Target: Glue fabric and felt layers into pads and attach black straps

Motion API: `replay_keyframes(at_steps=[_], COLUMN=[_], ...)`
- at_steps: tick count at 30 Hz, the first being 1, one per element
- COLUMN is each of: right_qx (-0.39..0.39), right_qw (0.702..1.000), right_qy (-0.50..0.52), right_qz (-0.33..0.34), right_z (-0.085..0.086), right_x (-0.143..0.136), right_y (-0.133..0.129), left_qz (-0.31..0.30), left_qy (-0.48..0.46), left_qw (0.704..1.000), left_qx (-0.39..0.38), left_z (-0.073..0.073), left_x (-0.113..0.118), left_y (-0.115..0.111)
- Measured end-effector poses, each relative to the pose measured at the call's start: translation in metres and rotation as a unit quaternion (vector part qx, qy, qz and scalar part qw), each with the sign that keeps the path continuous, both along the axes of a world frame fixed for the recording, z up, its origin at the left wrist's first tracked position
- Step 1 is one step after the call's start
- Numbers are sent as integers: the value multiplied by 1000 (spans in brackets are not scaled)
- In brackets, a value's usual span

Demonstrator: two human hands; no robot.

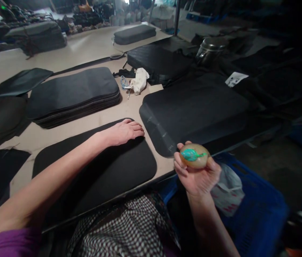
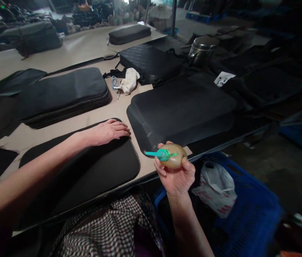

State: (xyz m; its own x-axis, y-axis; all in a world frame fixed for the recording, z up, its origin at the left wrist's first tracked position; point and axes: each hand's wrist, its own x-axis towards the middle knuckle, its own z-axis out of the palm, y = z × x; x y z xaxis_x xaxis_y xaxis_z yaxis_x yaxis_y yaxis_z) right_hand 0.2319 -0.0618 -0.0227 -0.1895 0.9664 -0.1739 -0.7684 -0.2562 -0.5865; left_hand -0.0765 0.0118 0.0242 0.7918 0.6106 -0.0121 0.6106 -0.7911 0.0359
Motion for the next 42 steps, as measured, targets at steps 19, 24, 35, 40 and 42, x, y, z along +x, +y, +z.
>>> replay_keyframes(at_steps=[19, 24, 35, 40, 42], right_qx=[15, 37, 118, 135, 143], right_qw=[1000, 999, 986, 975, 966], right_qy=[-15, -36, -113, -165, -205], right_qz=[7, 16, 36, 70, 72], right_z=[3, 8, 32, 33, 28], right_x=[2, -2, -54, -113, -135], right_y=[-8, -7, 78, 136, 152], left_qz=[12, 2, 53, 122, 132], left_qy=[-39, -44, -63, -31, -23], left_qw=[997, 995, 995, 991, 990], left_qx=[67, 84, 62, 37, 49], left_z=[-2, 0, 26, 54, 63], left_x=[-3, -5, -18, -23, -27], left_y=[0, 0, -14, -31, -37])
